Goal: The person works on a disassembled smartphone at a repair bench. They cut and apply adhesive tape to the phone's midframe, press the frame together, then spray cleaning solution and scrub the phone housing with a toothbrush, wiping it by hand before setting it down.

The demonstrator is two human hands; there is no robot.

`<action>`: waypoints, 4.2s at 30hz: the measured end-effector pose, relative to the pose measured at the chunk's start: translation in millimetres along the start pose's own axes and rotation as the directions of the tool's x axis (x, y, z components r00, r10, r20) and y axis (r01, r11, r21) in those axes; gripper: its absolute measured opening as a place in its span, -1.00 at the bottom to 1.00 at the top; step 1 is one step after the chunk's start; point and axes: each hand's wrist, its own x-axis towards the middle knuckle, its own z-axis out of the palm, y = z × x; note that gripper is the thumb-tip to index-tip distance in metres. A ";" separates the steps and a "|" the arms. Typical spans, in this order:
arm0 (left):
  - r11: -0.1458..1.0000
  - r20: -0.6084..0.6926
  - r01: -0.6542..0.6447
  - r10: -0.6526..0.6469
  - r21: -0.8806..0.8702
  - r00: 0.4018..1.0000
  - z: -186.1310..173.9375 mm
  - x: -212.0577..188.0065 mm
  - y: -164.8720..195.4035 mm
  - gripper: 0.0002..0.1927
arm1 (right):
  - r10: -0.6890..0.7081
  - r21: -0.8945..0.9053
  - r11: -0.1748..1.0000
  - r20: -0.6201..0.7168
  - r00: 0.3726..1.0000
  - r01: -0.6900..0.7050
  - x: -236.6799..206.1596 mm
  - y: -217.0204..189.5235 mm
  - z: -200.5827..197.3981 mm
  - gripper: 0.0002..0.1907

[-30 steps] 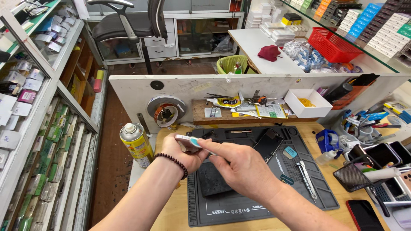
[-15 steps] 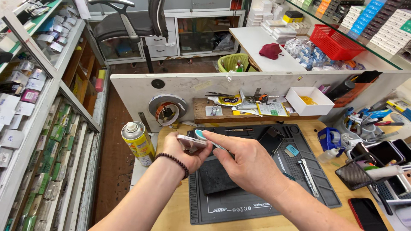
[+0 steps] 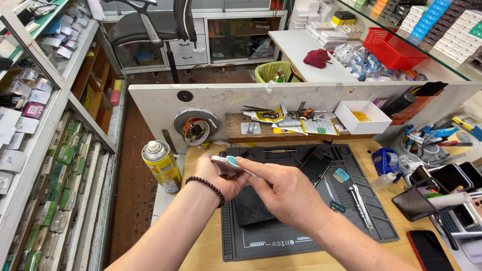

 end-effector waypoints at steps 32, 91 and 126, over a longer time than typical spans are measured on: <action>0.998 0.067 -0.043 0.046 -0.035 0.997 10.1 2.4 -1.0 -0.53 | 0.138 0.054 0.989 -0.047 0.989 -0.135 0.7 1.3 -2.9 -0.60; 1.000 0.015 -0.008 0.009 -0.025 1.000 8.3 -2.7 -6.7 -0.37 | 0.248 -0.077 0.966 0.017 0.969 -0.246 -3.6 1.1 -4.9 -0.54; 0.999 0.055 -0.013 0.015 -0.038 0.998 11.6 -1.3 -7.4 -0.45 | 0.059 -0.045 0.997 -0.082 0.995 -0.063 -7.5 6.7 -4.2 -0.58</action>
